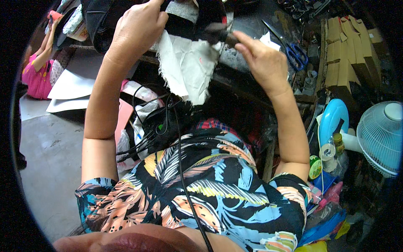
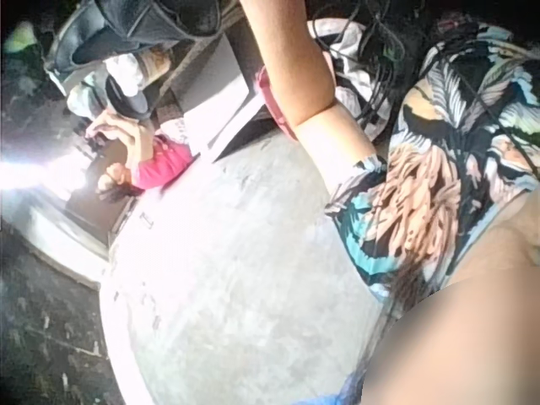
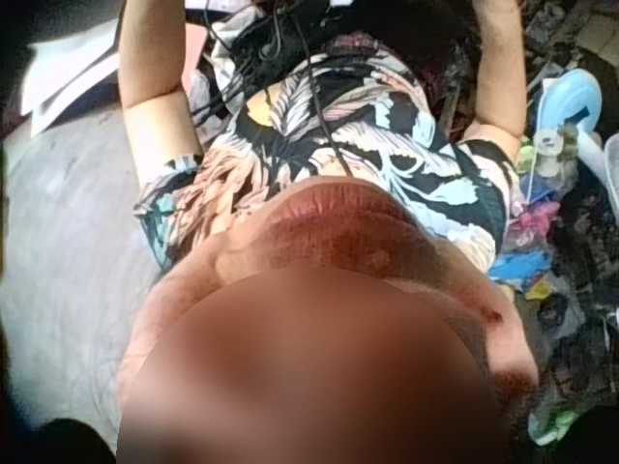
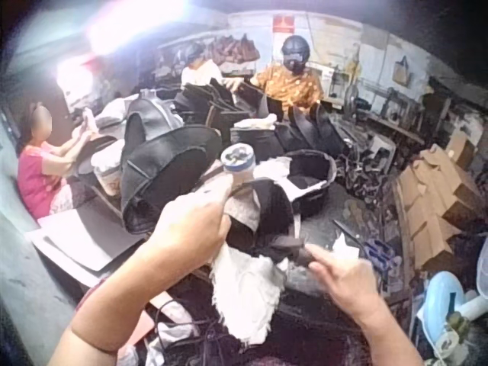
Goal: The person places a white fabric insert into a black shoe, trims the excess with scissors, and repeats the process for a second shoe. The person handles the shoes and fabric by hand and uses scissors to cut the fabric flush with the shoe edges.
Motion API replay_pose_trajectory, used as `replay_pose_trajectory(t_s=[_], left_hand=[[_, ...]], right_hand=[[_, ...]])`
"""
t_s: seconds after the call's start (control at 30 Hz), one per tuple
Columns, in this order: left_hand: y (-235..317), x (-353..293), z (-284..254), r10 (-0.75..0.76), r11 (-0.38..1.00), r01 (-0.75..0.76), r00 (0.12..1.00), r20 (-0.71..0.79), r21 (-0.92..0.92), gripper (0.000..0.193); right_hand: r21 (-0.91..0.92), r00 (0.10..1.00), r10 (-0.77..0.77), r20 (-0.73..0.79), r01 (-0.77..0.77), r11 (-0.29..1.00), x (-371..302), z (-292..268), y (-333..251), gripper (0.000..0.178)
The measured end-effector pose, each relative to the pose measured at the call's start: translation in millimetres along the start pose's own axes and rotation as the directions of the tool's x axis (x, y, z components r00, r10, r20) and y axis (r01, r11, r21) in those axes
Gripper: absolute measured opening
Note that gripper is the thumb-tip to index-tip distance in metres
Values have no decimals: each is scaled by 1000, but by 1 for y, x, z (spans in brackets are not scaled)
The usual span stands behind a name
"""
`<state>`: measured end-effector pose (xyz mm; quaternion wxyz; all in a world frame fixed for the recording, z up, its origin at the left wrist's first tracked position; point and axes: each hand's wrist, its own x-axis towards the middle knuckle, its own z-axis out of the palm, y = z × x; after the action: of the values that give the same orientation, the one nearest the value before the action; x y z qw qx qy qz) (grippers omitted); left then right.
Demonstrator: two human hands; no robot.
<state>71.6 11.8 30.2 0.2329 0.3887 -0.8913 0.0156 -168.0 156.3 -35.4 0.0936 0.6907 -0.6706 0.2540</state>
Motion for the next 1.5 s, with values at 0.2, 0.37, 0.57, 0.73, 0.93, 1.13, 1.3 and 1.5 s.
replay_pose_trajectory(t_s=[0.2,0.37,0.57,0.73,0.93,1.13,1.3,1.5], left_hand=[[-6,-8,5,-71,995,76,995,68,-69,55],[-27,-17,23,-152,879,170,985,77,-445,59],[-54,-45,59,-238,772,239,968,81,-589,52],[-52,-65,70,-211,776,179,977,18,-605,58],[-17,-49,81,-112,734,-24,981,-156,-678,74],[-33,-46,88,359,925,-375,915,-185,-60,69],[-42,-43,87,633,759,-621,774,-1,-196,46],[-51,-45,78,610,786,-582,785,107,-208,39]], right_hand=[[467,950,251,-184,-140,873,-12,-23,7,31],[250,940,316,129,-339,907,-19,6,4,31],[292,970,178,-167,-124,948,-49,-11,44,33],[-132,978,202,-56,-207,969,-49,-25,40,32],[335,981,-196,3,184,924,2,-17,-23,37],[-193,908,-212,360,295,936,15,44,-28,80],[-115,903,-300,306,348,930,1,53,-3,85],[14,778,-454,434,498,867,-24,21,-2,92]])
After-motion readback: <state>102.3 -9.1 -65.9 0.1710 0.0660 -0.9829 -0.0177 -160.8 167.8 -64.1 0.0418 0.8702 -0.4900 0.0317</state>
